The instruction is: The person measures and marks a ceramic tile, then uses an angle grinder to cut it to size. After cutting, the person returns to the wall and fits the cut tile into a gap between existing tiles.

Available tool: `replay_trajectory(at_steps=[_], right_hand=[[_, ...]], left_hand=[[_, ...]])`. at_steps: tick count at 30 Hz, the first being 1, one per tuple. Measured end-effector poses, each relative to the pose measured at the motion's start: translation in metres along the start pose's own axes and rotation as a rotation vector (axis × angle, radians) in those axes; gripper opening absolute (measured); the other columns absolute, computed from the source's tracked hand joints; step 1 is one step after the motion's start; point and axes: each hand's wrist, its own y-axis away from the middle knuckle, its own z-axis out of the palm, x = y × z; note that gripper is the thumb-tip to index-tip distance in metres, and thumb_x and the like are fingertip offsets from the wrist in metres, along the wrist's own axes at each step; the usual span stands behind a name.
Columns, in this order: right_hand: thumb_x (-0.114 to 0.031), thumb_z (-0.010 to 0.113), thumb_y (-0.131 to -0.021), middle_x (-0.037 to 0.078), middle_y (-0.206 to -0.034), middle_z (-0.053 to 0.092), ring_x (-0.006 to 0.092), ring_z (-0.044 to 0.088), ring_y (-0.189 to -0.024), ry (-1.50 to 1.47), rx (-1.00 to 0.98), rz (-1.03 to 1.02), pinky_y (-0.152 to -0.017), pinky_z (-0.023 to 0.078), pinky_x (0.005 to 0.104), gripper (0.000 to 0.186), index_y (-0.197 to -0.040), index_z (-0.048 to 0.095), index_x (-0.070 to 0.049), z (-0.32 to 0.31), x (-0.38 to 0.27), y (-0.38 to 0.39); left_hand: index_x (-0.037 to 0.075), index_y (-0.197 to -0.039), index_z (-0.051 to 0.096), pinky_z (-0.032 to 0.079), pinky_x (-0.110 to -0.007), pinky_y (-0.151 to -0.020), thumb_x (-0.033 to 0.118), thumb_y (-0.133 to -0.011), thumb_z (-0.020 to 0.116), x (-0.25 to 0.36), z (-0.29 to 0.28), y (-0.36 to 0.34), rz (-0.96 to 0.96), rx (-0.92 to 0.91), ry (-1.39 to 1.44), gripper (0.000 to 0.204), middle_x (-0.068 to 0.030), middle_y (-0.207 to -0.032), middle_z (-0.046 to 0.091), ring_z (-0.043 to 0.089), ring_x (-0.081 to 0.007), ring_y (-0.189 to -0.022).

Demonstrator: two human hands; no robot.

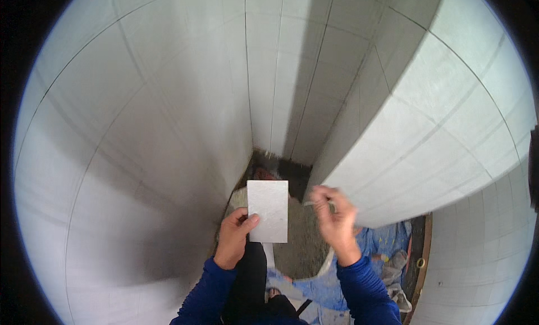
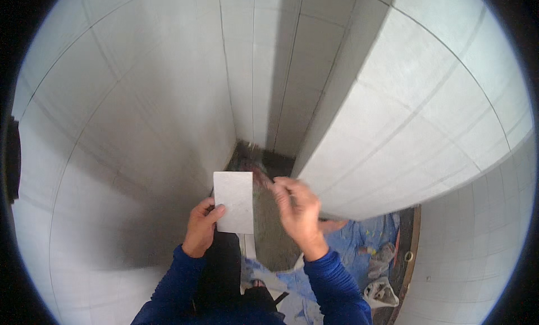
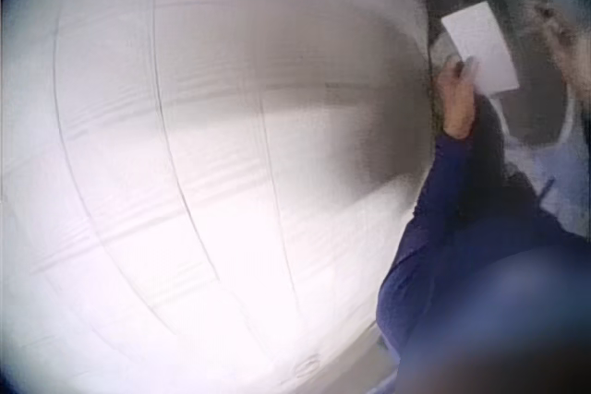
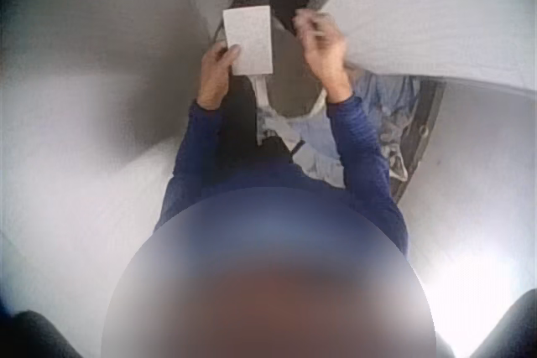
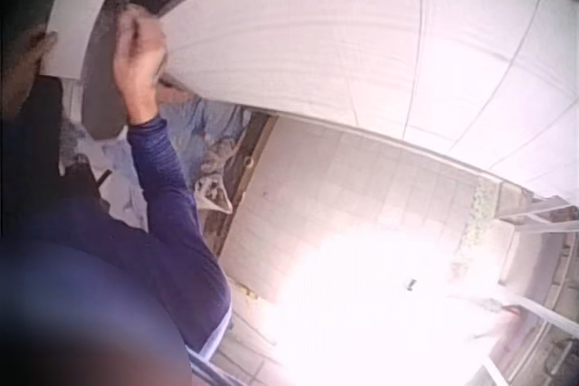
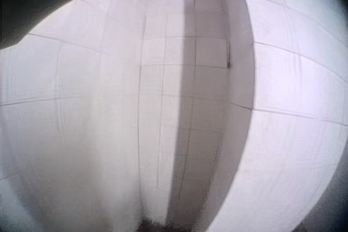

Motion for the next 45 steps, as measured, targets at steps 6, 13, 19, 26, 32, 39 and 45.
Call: replay_trajectory(at_steps=[6, 13, 19, 26, 32, 39, 45], right_hand=[[0.003, 0.071, -0.086, 0.018, -0.114, 0.067, 0.0317, 0.064, -0.108, 0.707, 0.522, -0.937, -0.093, 0.05, 0.0435, 0.034, -0.119, 0.062, 0.003, -0.103, -0.111, -0.276], [0.002, 0.068, -0.091, 0.02, -0.14, 0.057, 0.0363, 0.052, -0.137, 1.432, 0.495, -0.596, -0.115, 0.046, 0.0534, 0.033, -0.124, 0.062, -0.003, -0.182, -0.203, -0.378], [-0.018, 0.068, -0.086, -0.009, -0.09, 0.076, 0.0162, 0.062, -0.111, 1.369, 0.484, -0.54, -0.117, 0.029, 0.05, 0.009, -0.086, 0.073, -0.026, -0.184, -0.197, -0.38], [-0.013, 0.066, -0.082, -0.006, -0.095, 0.077, 0.0149, 0.065, -0.103, 1.299, 0.295, -0.527, -0.112, 0.026, 0.0478, 0.015, -0.091, 0.074, -0.021, -0.196, -0.212, -0.378], [-0.018, 0.066, -0.08, -0.006, -0.106, 0.073, 0.013, 0.062, -0.111, 1.287, 0.22, -0.474, -0.105, 0.026, 0.0468, 0.019, -0.096, 0.075, -0.022, -0.199, -0.212, -0.369], [-0.019, 0.068, -0.078, -0.007, -0.108, 0.072, 0.0108, 0.061, -0.112, 1.305, 0.222, -0.481, -0.105, 0.025, 0.0481, 0.021, -0.097, 0.075, -0.025, -0.199, -0.209, -0.369], [-0.017, 0.067, -0.081, -0.007, -0.108, 0.073, 0.0123, 0.063, -0.107, 1.383, 0.258, -0.397, -0.111, 0.02, 0.05, 0.019, -0.097, 0.076, -0.024, -0.186, -0.229, -0.38]], left_hand=[[-0.002, -0.114, 0.069, 0.05, -0.029, -0.085, 0.012, -0.095, 0.073, 0.131, 0.034, -0.182, 0.163, -0.152, -0.138, 0.023, -0.0058, -0.1, 0.071, 0.063, -0.0118, -0.091], [-0.002, -0.106, 0.068, 0.049, -0.025, -0.078, 0.007, -0.096, 0.07, 0.309, 0.152, -0.29, 0.322, -0.247, -0.233, 0.014, -0.0022, -0.092, 0.067, 0.06, -0.0082, -0.085], [0.0, -0.102, 0.068, 0.046, -0.023, -0.077, 0.007, -0.094, 0.069, 0.387, 0.212, -0.304, 0.343, -0.394, -0.117, 0.01, 0.002, -0.091, 0.064, 0.056, -0.0056, -0.083], [-0.002, -0.104, 0.069, 0.044, -0.021, -0.074, 0.009, -0.095, 0.072, 0.443, 0.247, -0.272, 0.367, -0.369, 0.015, 0.015, 0.0028, -0.087, 0.062, 0.053, -0.0045, -0.078], [-0.002, -0.109, 0.07, 0.038, -0.02, -0.072, 0.016, -0.096, 0.075, 0.518, 0.283, -0.244, 0.552, -0.37, 0.097, 0.023, 0.0059, -0.085, 0.057, 0.045, -0.0035, -0.076], [-0.001, -0.113, 0.069, 0.039, -0.021, -0.077, 0.013, -0.098, 0.072, 0.542, 0.318, -0.236, 0.316, -0.505, 0.314, 0.021, 0.005, -0.093, 0.06, 0.048, -0.004, -0.083], [-0.003, -0.11, 0.07, 0.042, -0.023, -0.081, 0.013, -0.095, 0.076, 0.525, 0.335, -0.262, 0.322, -0.55, 0.235, 0.023, 0.0017, -0.096, 0.063, 0.053, -0.0065, -0.088]])
